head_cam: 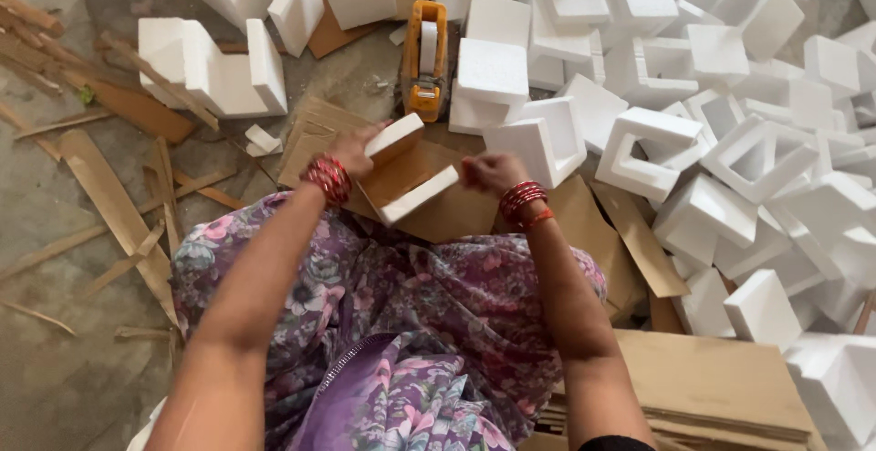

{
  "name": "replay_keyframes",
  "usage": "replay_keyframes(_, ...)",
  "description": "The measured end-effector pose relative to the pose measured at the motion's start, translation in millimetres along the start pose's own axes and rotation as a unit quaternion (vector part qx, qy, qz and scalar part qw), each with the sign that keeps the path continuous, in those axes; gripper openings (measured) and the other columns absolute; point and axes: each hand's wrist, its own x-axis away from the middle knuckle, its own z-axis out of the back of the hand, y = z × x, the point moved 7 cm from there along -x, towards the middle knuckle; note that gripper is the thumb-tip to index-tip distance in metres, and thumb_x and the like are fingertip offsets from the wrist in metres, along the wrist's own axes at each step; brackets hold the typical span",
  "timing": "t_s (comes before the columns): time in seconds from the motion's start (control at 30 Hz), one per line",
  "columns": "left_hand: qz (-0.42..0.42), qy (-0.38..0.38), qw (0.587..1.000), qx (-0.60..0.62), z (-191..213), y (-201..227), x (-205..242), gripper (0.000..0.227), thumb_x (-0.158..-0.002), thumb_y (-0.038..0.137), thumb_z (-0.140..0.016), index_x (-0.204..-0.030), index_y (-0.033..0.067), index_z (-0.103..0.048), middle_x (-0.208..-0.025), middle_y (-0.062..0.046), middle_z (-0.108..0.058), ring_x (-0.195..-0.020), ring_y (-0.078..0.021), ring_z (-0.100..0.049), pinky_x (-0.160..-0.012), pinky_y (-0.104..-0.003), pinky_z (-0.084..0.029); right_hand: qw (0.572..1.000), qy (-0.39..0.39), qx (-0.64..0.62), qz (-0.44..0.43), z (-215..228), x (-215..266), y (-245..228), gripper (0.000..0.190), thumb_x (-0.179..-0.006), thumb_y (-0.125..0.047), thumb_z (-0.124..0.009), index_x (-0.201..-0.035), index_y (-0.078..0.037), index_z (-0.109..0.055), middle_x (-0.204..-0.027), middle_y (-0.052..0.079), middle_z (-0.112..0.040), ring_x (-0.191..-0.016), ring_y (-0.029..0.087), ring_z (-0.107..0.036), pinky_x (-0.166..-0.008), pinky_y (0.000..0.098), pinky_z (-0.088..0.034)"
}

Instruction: The person assembles protective packaging by placing white foam pieces onto cardboard inserts and securing them with a tape dispenser. The person repeats this process multiple times, stacking the finished units.

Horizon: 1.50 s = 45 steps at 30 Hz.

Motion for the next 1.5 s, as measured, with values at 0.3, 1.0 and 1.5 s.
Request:
replay_keyframes(0.3, -0.066, -0.123, 0.990, -0.021, -9.4, 14.0, -48.8, 0.083, -0.068, -0.015, -0.059, -0.140, 0.0257, -0.061, -0.129, -0.013, -0.068, -0.116, -0.0270, -0.066, -0.102, -0.035, -0.051, 0.931, 0.050, -0.030, 0.361, -36.6, -31.3, -64.7, 0.090, -0.076, -0.009, -0.086, -0.154, -0.008, -0.039, -0.147, 0.016, -0.050, -0.130, 0.026, -0.052, -0.105, 0.0365, -0.047)
replay_keyframes(1.0, -0.154, 0.107, 0.980, 0.070, 13.0, 30.9, -16.4, 0.051, -0.061, -0.003, -0.059, -0.108, 0.0092, -0.075, -0.107, -0.008, -0.074, -0.095, -0.0340, -0.063, -0.092, -0.039, -0.054, 0.983, 0.168, 0.052, -0.048, -15.0, -216.5, -50.9, 0.045, -0.088, -0.047, -0.079, -0.095, -0.003, -0.082, -0.078, 0.010, -0.076, -0.067, 0.018, -0.070, -0.067, 0.0365, -0.056)
replay_keyframes(1.5, 0.008, 0.031, 0.999, -0.002, 25.4, 61.4, -20.6, 0.050, -0.072, 0.002, -0.063, -0.110, 0.0310, -0.080, -0.105, 0.001, -0.071, -0.099, -0.0291, -0.059, -0.099, -0.036, -0.050, 0.975, 0.050, -0.215, 0.024, -50.5, -57.1, 16.3, 0.021, -0.089, -0.023, -0.078, -0.097, -0.004, -0.074, -0.088, 0.006, -0.079, -0.076, 0.010, -0.072, -0.072, 0.0260, -0.061)
